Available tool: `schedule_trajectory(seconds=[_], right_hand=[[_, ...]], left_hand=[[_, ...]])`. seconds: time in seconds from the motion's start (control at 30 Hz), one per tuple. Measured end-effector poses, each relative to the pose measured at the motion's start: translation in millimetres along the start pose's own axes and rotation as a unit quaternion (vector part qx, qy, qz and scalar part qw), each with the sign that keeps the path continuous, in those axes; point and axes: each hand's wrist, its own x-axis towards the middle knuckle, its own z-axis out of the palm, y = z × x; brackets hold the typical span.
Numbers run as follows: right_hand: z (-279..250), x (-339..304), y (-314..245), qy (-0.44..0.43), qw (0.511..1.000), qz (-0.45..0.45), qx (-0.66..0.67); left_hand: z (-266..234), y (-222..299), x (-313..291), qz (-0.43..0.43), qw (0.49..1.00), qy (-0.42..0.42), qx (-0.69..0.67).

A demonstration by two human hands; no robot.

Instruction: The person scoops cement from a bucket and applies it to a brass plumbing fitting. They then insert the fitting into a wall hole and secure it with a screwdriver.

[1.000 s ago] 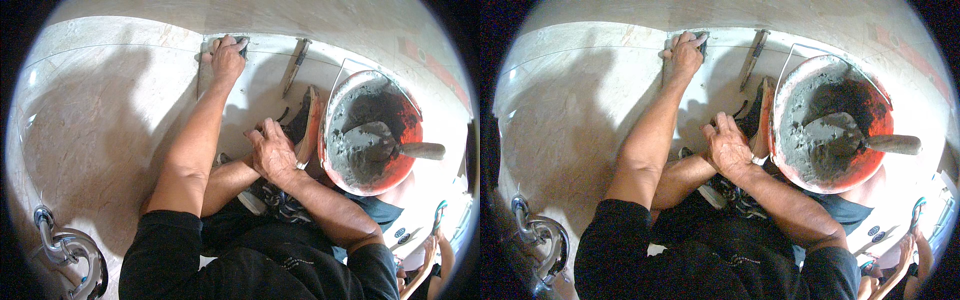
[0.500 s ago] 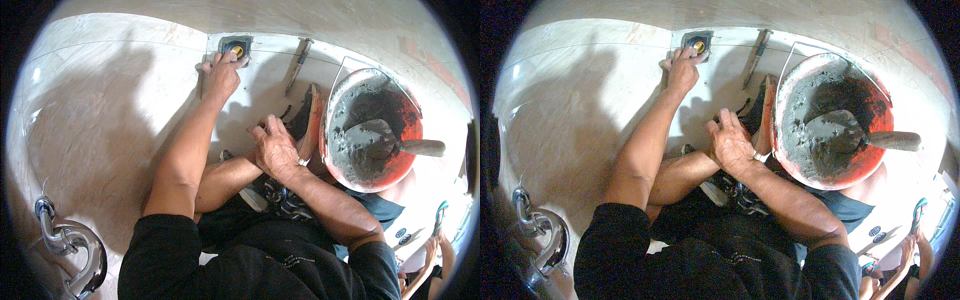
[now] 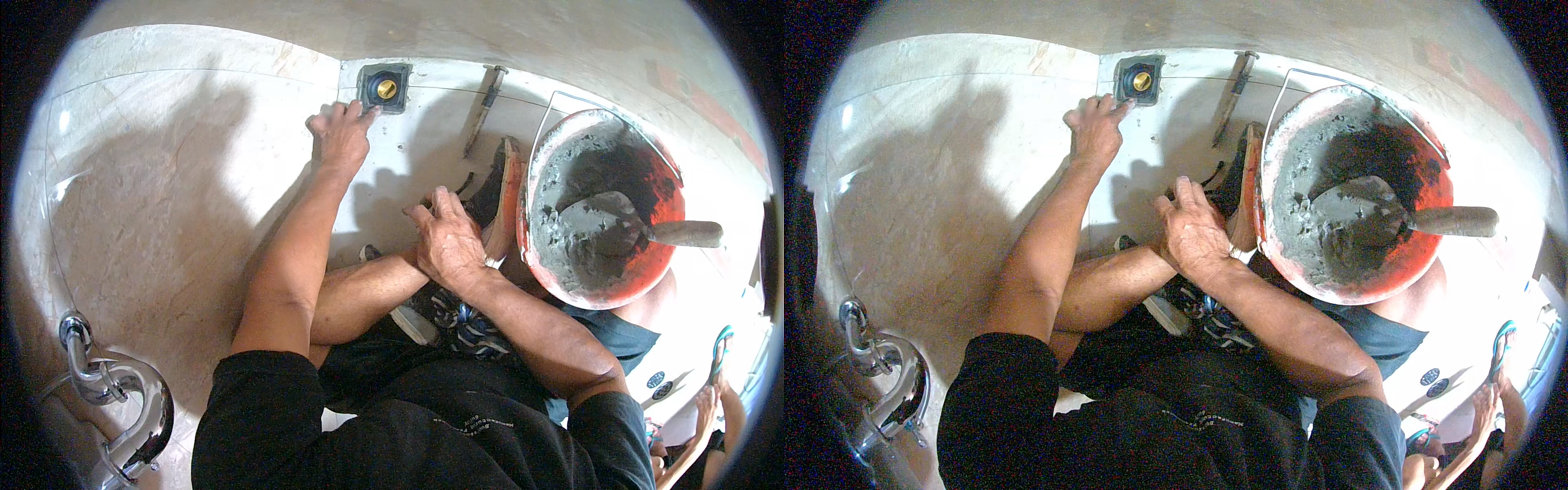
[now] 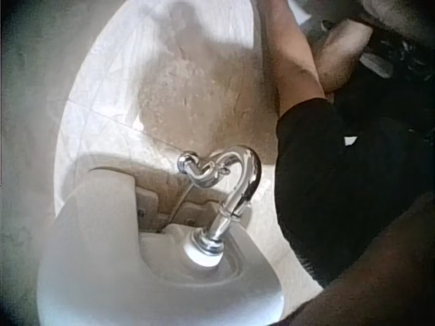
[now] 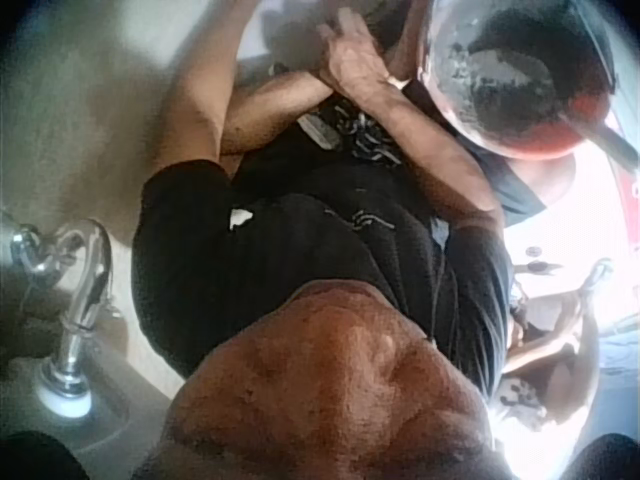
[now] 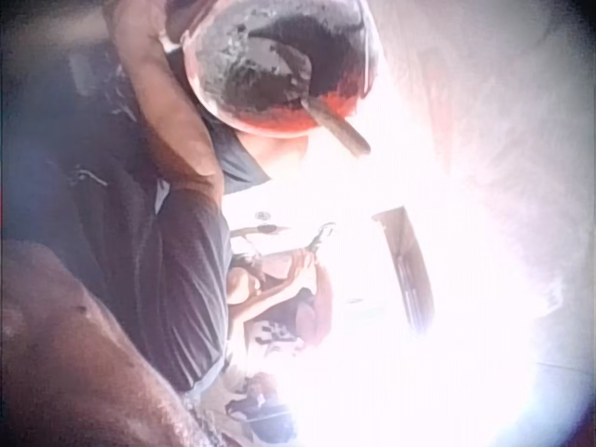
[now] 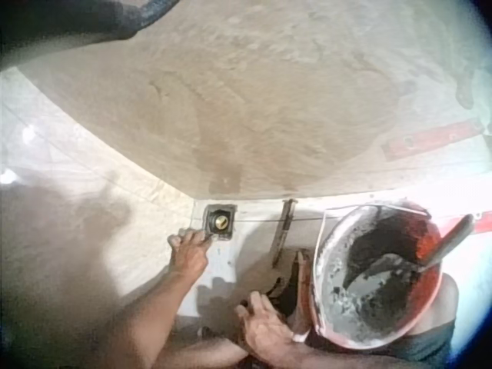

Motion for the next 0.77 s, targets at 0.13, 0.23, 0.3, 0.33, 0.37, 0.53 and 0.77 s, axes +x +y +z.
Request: schedule_trajectory(seconds=[0.13,0.23,0.3,0.33,0.37,0.53,0.77], right_hand=[[0,-1,4,0.000,1.000,-0.007,0.013],[-6,-3,2,0.008,1.000,-0.018,-0.005],[-6,-5,4,-0.014,1.000,-0.004,-0.020],[-3,-6,5,-0.001,0.999,-0.032,-0.016],[-2,-7,1,-0.002,0.999,-0.037,0.001],[-9,-5,20,0.013,0.982,0.027,0.184],[-61,-24,0,-0.089,0.835,0.211,0.500]], left_hand=[[5,5,-6,-0.029,0.999,0.027,0.018],[0,12,2,-0.155,0.984,-0.081,0.038],[-21,33,3,-0.278,0.958,-0.060,-0.040],[-31,38,-4,-0.343,0.935,-0.053,-0.074],[-30,22,-9,-0.354,0.913,-0.062,-0.193],[-110,87,-66,-0.385,0.665,0.002,-0.640],[-185,124,-198,-0.261,0.787,-0.103,-0.549]])
